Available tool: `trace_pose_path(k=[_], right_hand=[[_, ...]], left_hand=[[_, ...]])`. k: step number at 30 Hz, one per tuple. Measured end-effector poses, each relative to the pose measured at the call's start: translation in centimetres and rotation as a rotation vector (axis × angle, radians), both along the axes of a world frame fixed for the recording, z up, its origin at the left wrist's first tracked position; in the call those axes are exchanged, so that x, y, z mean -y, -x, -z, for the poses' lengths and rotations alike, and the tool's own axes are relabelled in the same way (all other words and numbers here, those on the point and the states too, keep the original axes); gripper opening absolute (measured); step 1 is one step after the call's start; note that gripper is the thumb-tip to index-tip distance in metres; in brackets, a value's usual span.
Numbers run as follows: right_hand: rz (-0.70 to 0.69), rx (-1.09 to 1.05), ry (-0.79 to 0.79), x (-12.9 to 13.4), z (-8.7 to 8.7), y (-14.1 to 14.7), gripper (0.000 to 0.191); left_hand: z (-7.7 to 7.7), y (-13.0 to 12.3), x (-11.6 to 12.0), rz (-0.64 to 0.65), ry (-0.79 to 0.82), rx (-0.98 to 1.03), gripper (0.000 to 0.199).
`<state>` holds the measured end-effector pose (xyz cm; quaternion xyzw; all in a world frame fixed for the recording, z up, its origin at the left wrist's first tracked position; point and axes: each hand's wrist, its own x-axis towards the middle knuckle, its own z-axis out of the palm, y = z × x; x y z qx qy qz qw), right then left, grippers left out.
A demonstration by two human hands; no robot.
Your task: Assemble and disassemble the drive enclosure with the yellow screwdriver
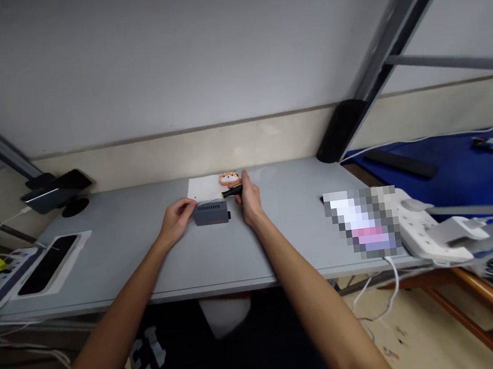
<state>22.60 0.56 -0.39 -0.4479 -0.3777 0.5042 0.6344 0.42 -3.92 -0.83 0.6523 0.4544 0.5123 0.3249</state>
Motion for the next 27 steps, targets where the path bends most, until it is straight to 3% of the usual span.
trace_pose_path(k=[20, 27], right_hand=[[0.094, -0.093, -0.002, 0.19, -0.41, -0.04, 0.059], [0.079, 0.061, 0.058, 0.27, -0.24, 0.38, 0.056]], left_hand=[[-0.13, -0.64, -0.23, 0.02, 0.013, -0.043, 0.014], [-0.31, -0.08, -0.37, 0.039, 0.047, 0.006, 0.021]])
